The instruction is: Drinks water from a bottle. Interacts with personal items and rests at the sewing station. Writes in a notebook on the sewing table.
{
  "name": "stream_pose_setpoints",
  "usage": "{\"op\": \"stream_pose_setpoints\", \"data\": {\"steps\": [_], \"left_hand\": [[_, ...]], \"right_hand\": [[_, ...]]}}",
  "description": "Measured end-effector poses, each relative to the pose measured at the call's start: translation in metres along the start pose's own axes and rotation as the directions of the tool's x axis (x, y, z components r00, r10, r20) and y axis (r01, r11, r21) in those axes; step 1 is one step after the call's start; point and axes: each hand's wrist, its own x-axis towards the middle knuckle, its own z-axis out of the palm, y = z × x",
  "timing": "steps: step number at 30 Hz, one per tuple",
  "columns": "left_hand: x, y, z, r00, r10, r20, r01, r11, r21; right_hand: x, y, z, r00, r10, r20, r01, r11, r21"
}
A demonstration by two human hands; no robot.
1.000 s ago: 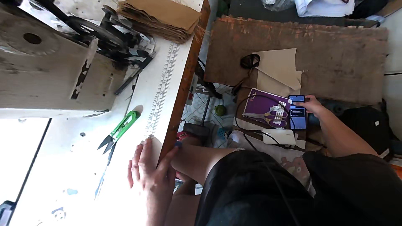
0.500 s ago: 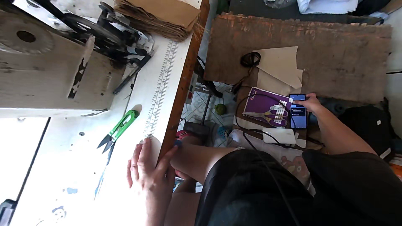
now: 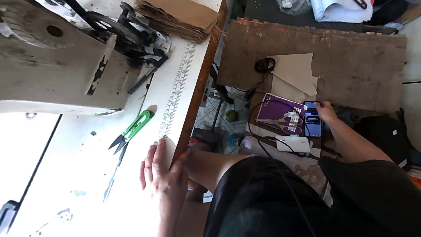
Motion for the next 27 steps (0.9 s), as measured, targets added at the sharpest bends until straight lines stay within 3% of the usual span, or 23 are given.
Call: {"op": "stream_pose_setpoints", "data": {"steps": [4,27], "left_hand": [[0.0,0.0,0.0,1.0,0.002,-0.007,-0.002,1.0,-0.007],[0.0,0.003,-0.003,1.0,0.007,-0.001,-0.007,1.0,-0.022]], "right_hand": [[-0.023,0.013,0.013,0.987,-0.14,-0.08,0.125,0.978,-0.167],[-0.068,0.019,0.027,0.997,0.046,-0.058,-0.06,0.962,-0.267]]}}
